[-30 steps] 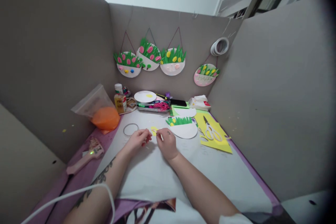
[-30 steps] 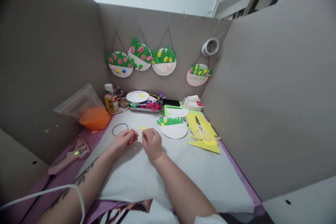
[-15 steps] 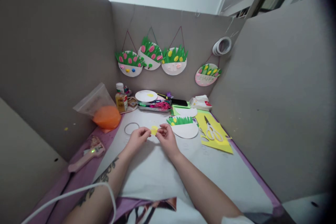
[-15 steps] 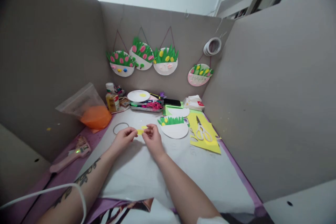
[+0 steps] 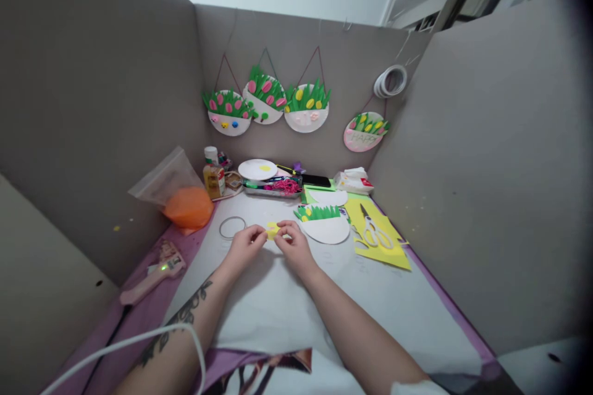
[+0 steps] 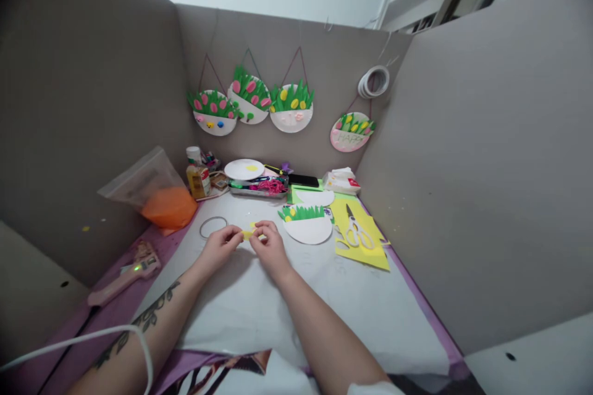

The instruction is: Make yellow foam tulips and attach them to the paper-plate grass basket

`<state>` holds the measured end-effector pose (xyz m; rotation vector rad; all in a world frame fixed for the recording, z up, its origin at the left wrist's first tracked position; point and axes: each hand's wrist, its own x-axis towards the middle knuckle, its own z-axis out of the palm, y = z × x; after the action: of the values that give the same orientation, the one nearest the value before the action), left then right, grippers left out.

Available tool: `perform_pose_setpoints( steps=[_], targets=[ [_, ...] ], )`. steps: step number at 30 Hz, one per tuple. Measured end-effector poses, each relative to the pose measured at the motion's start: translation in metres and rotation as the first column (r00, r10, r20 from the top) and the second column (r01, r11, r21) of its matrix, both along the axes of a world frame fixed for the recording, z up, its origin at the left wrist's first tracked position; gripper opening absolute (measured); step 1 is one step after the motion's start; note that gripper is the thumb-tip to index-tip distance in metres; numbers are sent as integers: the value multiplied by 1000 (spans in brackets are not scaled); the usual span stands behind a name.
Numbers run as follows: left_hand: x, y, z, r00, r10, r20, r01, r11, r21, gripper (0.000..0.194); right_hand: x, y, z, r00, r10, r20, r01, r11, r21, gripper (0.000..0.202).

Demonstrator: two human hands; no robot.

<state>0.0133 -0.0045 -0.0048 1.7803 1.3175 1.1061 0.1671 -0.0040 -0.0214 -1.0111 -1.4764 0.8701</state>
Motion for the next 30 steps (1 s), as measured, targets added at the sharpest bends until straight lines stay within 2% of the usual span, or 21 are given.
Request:
perform_pose_setpoints(
  steps=[15,22,27,30],
  targets=[
    [1,-2,1,998,-54,-14,55,998,41,22,1,7,-6,998,-27,48,27,1000,3,9],
    [2,-2,-1,996,-88,9,88,996,-2,23,-1,8,-12,1000,5,27,-2,995,-103,11],
    [5,-3,-1,996,-87,1,87,996,-26,24,-3,7,-13,997,-38,65,45,993,-106,8],
    [7,-3,-3,999,-45,-27,44,999,-30,22,-4,5,-10,996,-44,80,52,993,-102,9]
  ],
)
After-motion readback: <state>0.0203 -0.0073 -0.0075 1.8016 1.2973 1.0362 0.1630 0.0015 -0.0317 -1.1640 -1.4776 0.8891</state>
